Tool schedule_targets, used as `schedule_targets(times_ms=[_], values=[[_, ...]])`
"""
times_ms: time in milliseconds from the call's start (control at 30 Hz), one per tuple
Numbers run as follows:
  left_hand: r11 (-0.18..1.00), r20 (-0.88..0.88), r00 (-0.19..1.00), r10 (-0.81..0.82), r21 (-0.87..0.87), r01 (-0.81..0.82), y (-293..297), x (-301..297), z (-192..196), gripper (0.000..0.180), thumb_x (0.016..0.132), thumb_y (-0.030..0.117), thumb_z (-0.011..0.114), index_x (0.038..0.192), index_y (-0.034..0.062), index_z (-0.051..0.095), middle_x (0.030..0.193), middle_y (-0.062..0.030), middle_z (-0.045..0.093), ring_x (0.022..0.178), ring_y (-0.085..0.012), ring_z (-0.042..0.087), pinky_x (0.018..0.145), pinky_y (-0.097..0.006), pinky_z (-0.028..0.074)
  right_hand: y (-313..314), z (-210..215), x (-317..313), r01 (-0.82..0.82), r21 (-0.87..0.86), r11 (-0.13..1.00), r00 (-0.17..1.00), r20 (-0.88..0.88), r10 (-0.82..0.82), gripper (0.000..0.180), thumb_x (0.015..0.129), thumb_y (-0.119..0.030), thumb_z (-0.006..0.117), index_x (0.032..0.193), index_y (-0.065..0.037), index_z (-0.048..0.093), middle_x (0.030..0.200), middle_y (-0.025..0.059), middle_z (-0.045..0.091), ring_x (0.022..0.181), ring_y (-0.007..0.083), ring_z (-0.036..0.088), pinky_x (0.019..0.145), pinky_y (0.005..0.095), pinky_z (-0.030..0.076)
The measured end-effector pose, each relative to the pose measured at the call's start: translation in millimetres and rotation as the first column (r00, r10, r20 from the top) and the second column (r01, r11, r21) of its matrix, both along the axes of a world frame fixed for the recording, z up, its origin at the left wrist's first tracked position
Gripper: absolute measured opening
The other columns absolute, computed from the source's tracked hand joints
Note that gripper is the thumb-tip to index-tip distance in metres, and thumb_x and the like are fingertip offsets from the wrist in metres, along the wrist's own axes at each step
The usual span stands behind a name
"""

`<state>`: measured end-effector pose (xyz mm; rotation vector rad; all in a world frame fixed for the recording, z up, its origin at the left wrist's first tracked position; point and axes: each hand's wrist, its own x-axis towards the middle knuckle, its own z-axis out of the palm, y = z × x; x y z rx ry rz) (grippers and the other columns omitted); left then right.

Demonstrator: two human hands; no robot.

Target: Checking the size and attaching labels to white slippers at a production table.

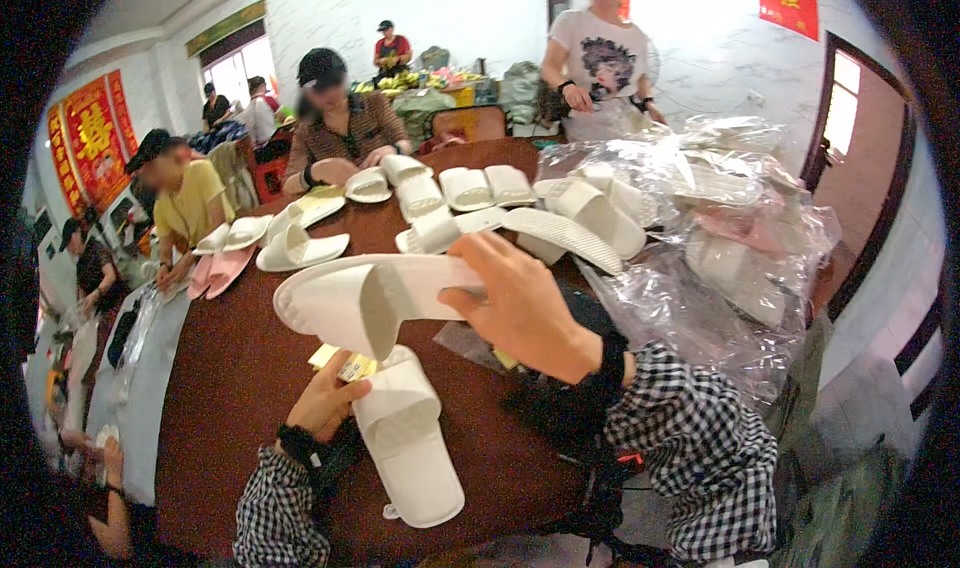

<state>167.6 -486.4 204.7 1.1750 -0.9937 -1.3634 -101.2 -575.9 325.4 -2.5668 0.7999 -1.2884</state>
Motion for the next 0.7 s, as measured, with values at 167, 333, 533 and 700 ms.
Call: schedule_targets(times_ms=[167,333,533,700], values=[[0.974,-0.128,0.979,0.159,-0.145,-0.177,10,-1,20,0.069,0.082,-0.005,0.055,0.145,-0.0028,0.028,0.134,-0.016,0.047,0.117,-0.0244,0.053,0.098,-0.034,0.045,5,-4,-9,0.069,0.017,0.997,0.996,0.047,-0.07,0.031,0.079,-0.016,0.069,0.1,-0.001,0.052,0.094,0.0177,0.057,0.087,0.0388,0.059,0.073,0.0447,0.048],[0.94,-0.228,0.944,0.239,-0.188,-0.284,5,46,16,0.064,0.086,-0.005,0.055,0.144,-0.0029,0.028,0.135,-0.0146,0.047,0.116,-0.0238,0.054,0.097,-0.035,0.047,9,-9,-21,0.024,0.096,0.995,0.991,0.129,-0.037,0.033,0.081,-0.014,0.067,0.108,-0.002,0.051,0.094,0.0184,0.057,0.086,0.0391,0.058,0.074,0.0445,0.048],[0.932,-0.057,0.936,0.347,-0.093,-0.351,-3,79,-14,0.067,0.087,-0.002,0.059,0.146,-0.0012,0.027,0.132,-0.0128,0.049,0.111,-0.0215,0.055,0.092,-0.032,0.049,17,-46,-17,-0.068,0.2,0.977,0.992,-0.091,0.088,0.024,0.086,-0.013,0.061,0.108,-0.005,0.054,0.092,0.0182,0.058,0.085,0.0374,0.059,0.076,0.043,0.048],[0.913,-0.098,0.912,0.398,-0.055,-0.405,-5,78,-12,0.071,0.087,-0.001,0.061,0.147,-0.0029,0.023,0.132,-0.0148,0.049,0.112,-0.021,0.055,0.092,-0.031,0.047,28,-43,-26,-0.091,0.518,0.85,0.906,-0.311,0.286,0.031,0.089,-0.025,0.062,0.11,-0.002,0.055,0.076,0.0189,0.062,0.07,0.0347,0.063,0.065,0.0402,0.049]])
